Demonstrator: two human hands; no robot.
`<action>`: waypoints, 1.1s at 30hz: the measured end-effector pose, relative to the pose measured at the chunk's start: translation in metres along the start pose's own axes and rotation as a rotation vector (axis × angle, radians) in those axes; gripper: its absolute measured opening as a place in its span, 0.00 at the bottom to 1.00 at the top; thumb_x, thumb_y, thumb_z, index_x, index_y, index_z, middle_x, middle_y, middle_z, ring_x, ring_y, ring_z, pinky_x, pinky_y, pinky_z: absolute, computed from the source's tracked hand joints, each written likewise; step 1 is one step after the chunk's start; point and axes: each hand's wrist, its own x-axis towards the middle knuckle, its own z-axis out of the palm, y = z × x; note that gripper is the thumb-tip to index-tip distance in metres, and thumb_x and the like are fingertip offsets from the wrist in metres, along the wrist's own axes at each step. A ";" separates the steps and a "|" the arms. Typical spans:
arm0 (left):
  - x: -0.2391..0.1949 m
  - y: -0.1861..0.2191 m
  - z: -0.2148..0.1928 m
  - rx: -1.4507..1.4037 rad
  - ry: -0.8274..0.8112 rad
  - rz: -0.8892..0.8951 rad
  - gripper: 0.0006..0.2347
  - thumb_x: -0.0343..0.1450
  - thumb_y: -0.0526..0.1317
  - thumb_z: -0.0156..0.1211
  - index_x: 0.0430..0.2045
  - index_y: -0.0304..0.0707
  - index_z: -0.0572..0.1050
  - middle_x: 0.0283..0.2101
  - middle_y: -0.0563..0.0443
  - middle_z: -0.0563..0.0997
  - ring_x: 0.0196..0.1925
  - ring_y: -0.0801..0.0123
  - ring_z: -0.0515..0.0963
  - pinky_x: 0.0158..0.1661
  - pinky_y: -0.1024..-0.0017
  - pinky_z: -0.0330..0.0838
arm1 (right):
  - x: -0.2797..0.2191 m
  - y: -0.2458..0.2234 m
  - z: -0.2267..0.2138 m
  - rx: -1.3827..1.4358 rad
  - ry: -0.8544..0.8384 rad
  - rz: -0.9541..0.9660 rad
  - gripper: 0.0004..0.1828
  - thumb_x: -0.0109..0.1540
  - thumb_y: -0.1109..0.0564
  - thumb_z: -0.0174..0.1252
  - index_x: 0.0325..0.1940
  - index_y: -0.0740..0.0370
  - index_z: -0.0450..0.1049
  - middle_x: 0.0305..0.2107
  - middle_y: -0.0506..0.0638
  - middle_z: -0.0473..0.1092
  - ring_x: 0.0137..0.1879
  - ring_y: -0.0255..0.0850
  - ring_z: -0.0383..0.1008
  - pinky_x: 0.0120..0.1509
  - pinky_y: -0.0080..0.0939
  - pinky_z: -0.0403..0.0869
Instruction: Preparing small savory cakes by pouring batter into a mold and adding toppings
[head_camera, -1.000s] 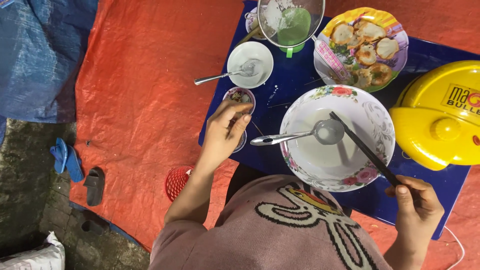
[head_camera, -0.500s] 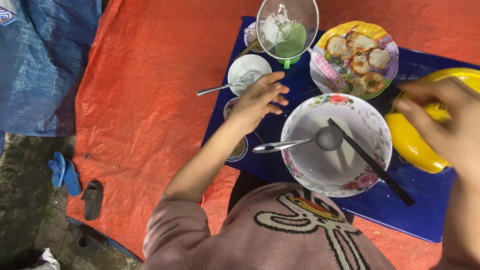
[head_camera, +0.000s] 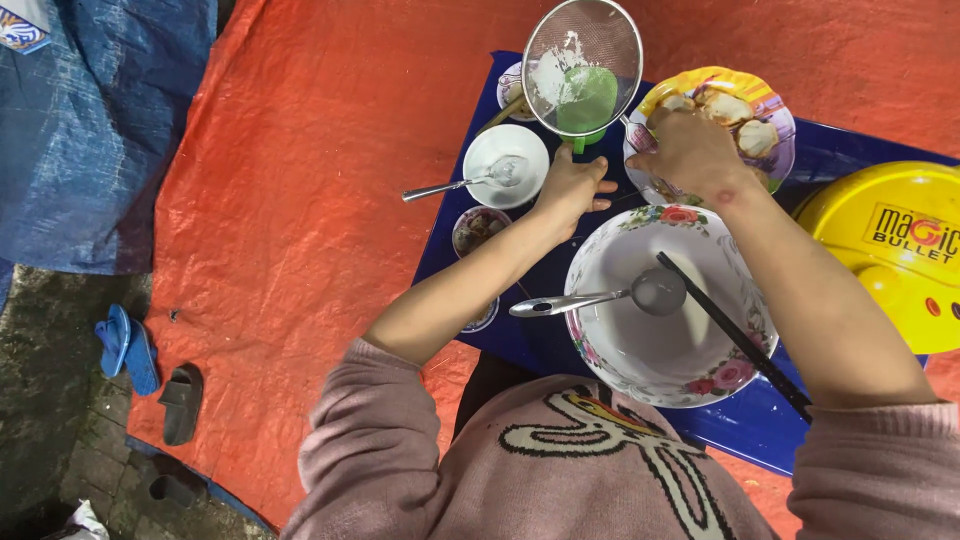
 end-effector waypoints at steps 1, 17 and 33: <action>0.007 -0.005 0.001 -0.001 0.000 -0.002 0.35 0.74 0.37 0.54 0.71 0.20 0.38 0.50 0.27 0.76 0.40 0.47 0.86 0.30 0.61 0.86 | 0.003 0.000 0.002 0.000 -0.002 0.001 0.30 0.60 0.44 0.69 0.60 0.64 0.77 0.46 0.68 0.76 0.55 0.69 0.78 0.52 0.69 0.77; 0.056 -0.019 0.014 -0.166 0.165 -0.113 0.09 0.81 0.39 0.40 0.46 0.30 0.62 0.40 0.34 0.76 0.30 0.60 0.83 0.27 0.67 0.81 | 0.004 0.008 -0.052 0.140 -0.071 0.083 0.13 0.63 0.55 0.63 0.48 0.65 0.74 0.36 0.63 0.77 0.40 0.60 0.77 0.47 0.59 0.73; -0.091 0.087 -0.032 0.575 -0.288 0.315 0.14 0.76 0.53 0.43 0.38 0.42 0.67 0.34 0.51 0.82 0.29 0.72 0.86 0.30 0.76 0.83 | -0.071 0.070 -0.108 0.234 0.272 -0.090 0.11 0.65 0.62 0.67 0.35 0.70 0.72 0.25 0.56 0.68 0.31 0.44 0.62 0.35 0.47 0.60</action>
